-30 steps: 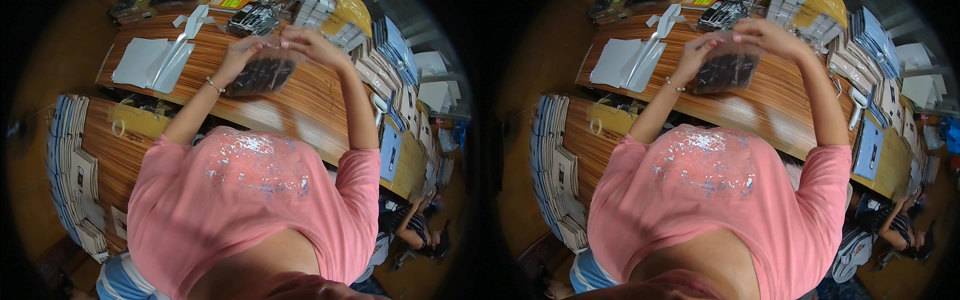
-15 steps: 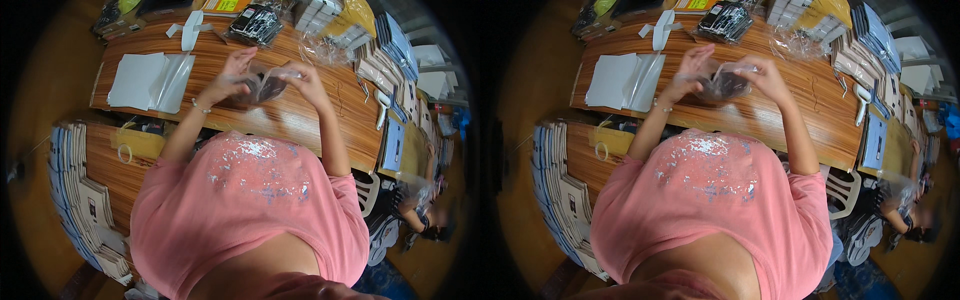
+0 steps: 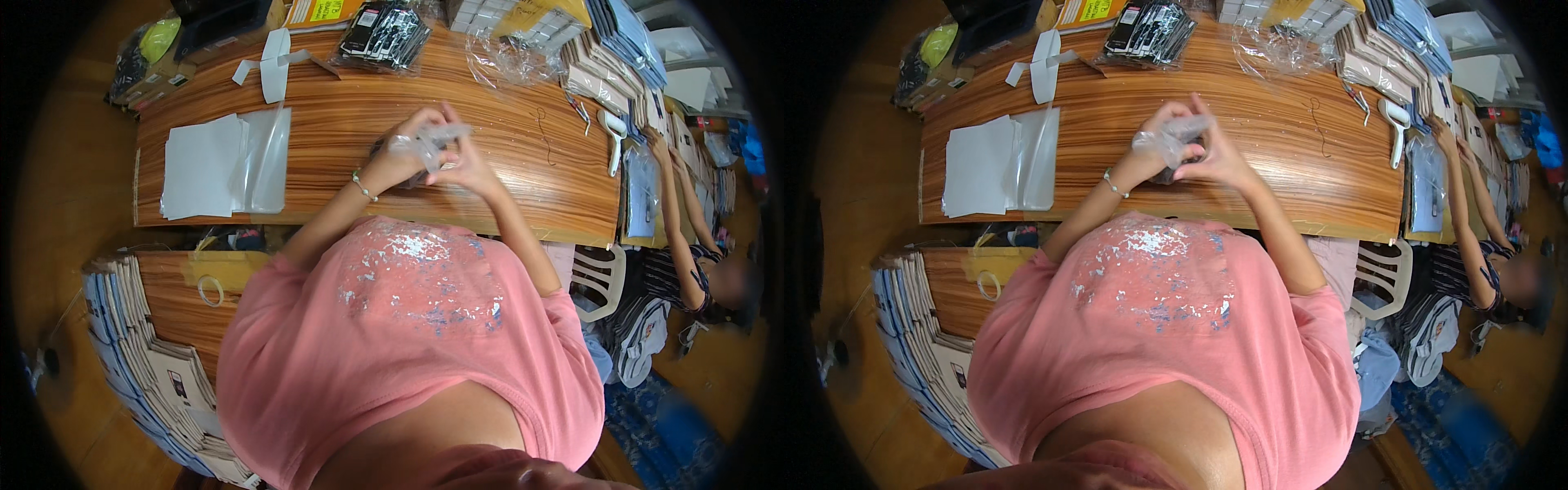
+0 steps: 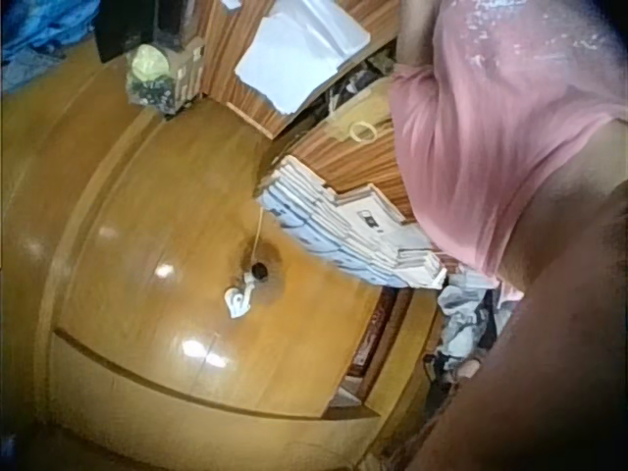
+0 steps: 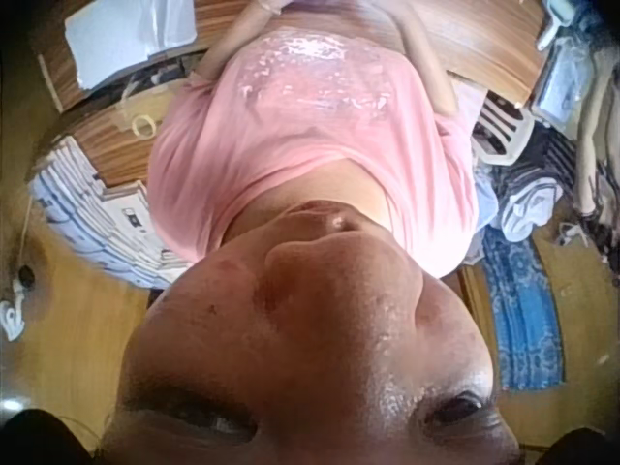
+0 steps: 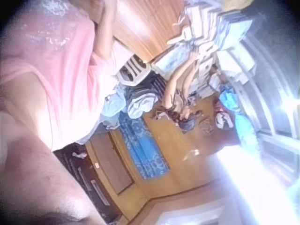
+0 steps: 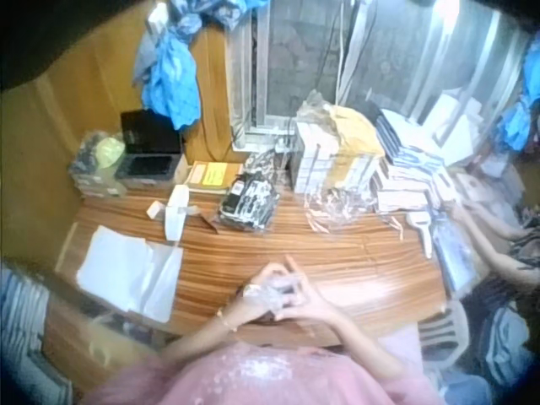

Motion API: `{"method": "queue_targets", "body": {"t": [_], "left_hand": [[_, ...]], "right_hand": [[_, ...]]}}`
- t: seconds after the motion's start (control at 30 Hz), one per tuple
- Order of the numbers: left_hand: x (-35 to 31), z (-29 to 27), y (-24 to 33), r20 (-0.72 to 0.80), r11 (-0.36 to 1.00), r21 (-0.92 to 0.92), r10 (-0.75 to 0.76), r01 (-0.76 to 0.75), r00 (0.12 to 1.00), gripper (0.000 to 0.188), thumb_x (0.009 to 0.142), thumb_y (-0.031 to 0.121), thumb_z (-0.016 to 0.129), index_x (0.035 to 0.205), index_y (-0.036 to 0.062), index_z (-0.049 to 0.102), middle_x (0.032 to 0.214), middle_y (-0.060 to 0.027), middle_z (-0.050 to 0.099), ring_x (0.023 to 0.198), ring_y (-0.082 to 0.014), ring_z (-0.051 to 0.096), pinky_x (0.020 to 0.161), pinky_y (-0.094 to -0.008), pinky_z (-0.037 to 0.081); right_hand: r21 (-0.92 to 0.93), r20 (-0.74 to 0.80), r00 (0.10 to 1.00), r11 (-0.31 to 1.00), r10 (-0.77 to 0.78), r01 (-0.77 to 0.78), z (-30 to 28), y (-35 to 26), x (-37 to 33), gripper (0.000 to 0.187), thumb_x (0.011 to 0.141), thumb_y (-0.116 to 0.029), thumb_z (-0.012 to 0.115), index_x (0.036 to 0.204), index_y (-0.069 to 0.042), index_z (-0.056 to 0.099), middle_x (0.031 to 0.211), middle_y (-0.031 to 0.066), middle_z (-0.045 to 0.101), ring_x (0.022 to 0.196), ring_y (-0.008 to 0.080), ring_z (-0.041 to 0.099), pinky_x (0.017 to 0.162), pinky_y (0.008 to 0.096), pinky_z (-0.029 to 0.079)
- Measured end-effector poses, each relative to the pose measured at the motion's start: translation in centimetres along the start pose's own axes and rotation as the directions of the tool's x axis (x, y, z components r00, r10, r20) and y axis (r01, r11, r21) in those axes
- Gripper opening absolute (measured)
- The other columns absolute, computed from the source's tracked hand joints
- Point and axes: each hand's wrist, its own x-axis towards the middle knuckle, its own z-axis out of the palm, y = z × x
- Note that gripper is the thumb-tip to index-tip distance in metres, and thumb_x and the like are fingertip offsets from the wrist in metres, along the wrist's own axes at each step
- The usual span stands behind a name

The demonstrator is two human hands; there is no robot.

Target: The person packs various items including a laptop, electronic components in plastic bags, and white sheets into a white box.

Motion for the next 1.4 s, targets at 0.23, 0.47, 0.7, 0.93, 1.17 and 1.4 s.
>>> {"method": "queue_targets", "body": {"t": [0.23, 0.47, 0.7, 0.93, 1.17, 1.4], "left_hand": [[-1.8, -1.2, 1.7, 0.195, 0.782, 0.569, 0.172, -0.254, 0.966, 0.071, 0.058, 0.032, 0.077, 0.117, 0.0102, 0.042, 0.124, -0.0113, 0.040, 0.124, -0.0297, 0.024, 0.099, -0.0509, 0.020], [-6.0, -2.1, -1.9, -0.003, 0.994, 0.104, 0.031, -0.030, 1.000, 0.120, 0.052, 0.038, 0.080, 0.138, 0.0035, 0.003, 0.140, -0.0190, 0.020, 0.129, -0.0312, 0.022, 0.106, -0.0370, 0.018], [-8.2, -0.8, -5.6, 0.067, 0.881, 0.410, 0.227, -0.234, 0.972, 0.055, 0.074, 0.035, 0.062, 0.118, 0.0079, 0.044, 0.121, -0.0134, 0.042, 0.110, -0.0287, 0.043, 0.095, -0.0358, 0.033], [-6.3, -0.4, -2.6, -0.079, 0.893, 0.440, -0.069, 0.097, 0.994, 0.032, 0.079, 0.031, 0.054, 0.102, 0.0092, 0.055, 0.093, -0.0086, 0.057, 0.095, -0.0284, 0.051, 0.085, -0.0377, 0.038], [-6.2, 0.2, -5.9, -0.029, 0.948, 0.318, 0.005, 0.005, 1.000, 0.023, 0.083, 0.030, 0.052, 0.099, 0.0157, 0.060, 0.103, -0.0009, 0.058, 0.103, -0.0196, 0.050, 0.094, -0.0377, 0.031], [-5.8, -0.8, -4.5, 0.082, 0.930, 0.365, -0.085, 0.050, 0.993, 0.030, 0.081, 0.035, 0.055, 0.101, 0.0127, 0.059, 0.105, -0.0015, 0.058, 0.109, -0.0168, 0.045, 0.095, -0.0363, 0.028]], "right_hand": [[-0.132, 0.060, 0.992, 0.985, -0.108, 0.115, 2.8, 6.1, 0.4, 0.039, 0.062, -0.023, 0.069, 0.096, -0.009, 0.058, 0.098, 0.0081, 0.055, 0.098, 0.0256, 0.050, 0.091, 0.0390, 0.031], [-0.511, 0.102, 0.908, 0.762, -0.406, 0.398, 5.4, 2.0, 1.2, 0.027, 0.054, -0.022, 0.067, 0.076, -0.012, 0.057, 0.090, 0.0064, 0.052, 0.092, 0.0284, 0.046, 0.083, 0.0429, 0.030], [-0.199, 0.657, 0.650, 0.743, -0.383, 0.639, 5.1, -2.4, 4.5, 0.026, 0.058, -0.018, 0.062, 0.081, -0.009, 0.055, 0.092, 0.0063, 0.052, 0.098, 0.0265, 0.049, 0.095, 0.0509, 0.026], [-0.186, 0.865, 0.501, 0.939, 0.018, 0.288, 1.9, -5.9, 10.0, 0.049, 0.075, -0.032, 0.064, 0.113, -0.007, 0.049, 0.114, 0.0106, 0.051, 0.110, 0.0270, 0.046, 0.099, 0.0419, 0.029], [-0.518, 0.484, 0.867, 0.836, 0.116, 0.178, -0.3, -1.1, 15.4, 0.038, 0.081, -0.026, 0.060, 0.108, -0.001, 0.053, 0.110, 0.0157, 0.053, 0.104, 0.0306, 0.049, 0.089, 0.0354, 0.037], [-0.424, 0.477, 0.878, 0.885, 0.037, 0.193, 3.8, 3.5, 13.9, 0.029, 0.081, -0.023, 0.059, 0.097, 0.001, 0.057, 0.095, 0.0178, 0.056, 0.090, 0.0337, 0.053, 0.079, 0.0362, 0.041]]}}
